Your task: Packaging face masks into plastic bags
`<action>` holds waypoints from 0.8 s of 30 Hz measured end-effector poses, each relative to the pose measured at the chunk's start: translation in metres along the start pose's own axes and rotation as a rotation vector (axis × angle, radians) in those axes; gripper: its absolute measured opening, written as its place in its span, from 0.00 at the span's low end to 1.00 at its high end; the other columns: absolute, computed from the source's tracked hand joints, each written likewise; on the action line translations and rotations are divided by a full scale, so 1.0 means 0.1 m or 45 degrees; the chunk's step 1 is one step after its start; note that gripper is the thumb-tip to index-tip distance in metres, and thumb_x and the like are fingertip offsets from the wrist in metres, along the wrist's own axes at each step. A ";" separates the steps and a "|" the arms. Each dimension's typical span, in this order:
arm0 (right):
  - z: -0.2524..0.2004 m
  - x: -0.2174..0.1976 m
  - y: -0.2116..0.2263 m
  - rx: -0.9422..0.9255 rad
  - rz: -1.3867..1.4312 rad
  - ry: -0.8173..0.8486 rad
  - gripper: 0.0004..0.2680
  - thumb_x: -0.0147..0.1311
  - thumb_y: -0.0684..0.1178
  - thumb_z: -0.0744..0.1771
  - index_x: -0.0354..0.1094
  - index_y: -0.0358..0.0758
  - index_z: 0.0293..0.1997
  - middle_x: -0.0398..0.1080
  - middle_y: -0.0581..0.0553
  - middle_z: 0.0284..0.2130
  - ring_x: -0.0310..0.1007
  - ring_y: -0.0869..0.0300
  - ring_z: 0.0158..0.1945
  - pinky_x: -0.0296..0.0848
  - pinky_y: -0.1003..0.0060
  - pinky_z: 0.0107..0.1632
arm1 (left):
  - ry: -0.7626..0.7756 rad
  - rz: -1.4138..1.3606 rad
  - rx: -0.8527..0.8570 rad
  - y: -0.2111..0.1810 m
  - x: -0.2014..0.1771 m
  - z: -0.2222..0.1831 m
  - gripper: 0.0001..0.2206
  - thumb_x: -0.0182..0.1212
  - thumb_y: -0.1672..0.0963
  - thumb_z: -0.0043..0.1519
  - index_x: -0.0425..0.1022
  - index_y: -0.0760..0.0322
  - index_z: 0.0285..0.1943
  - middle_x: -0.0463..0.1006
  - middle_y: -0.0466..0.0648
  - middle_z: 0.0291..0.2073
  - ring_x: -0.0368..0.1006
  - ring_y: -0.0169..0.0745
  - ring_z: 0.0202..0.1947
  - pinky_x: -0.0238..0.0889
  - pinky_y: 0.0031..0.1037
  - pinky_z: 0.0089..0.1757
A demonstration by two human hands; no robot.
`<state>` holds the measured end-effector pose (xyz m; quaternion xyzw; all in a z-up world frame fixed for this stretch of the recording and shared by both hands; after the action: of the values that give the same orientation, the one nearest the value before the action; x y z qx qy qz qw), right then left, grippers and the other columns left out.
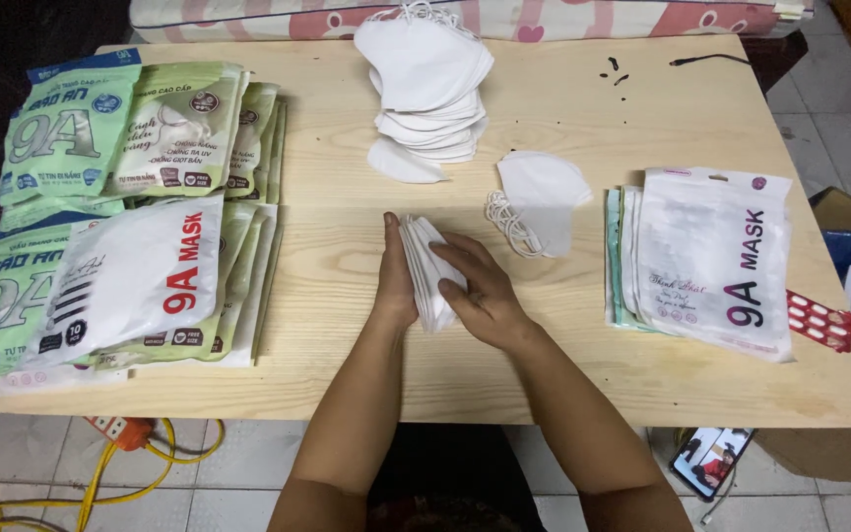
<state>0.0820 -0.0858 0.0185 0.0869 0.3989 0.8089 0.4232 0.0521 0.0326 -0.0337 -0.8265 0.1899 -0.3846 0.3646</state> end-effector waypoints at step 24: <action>0.10 -0.01 0.29 -0.031 -0.002 -0.045 0.13 0.60 0.45 0.67 0.75 0.43 0.58 0.62 0.32 0.64 0.74 0.62 0.35 0.76 0.57 0.47 | -0.041 0.035 0.027 -0.06 0.03 -0.02 0.36 0.47 0.33 0.60 0.76 0.59 0.57 0.78 0.47 0.40 0.75 0.40 0.41 0.69 0.29 0.43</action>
<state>0.0696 -0.0898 0.0458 0.0957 0.3816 0.8117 0.4318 0.0527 0.0339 -0.0266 -0.8260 0.1912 -0.3682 0.3817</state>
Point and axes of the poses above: each hand's wrist, its own z-axis towards the middle knuckle, its own x-axis out of the palm, y = z × x, the point moved 7 cm from there along z, towards the middle knuckle
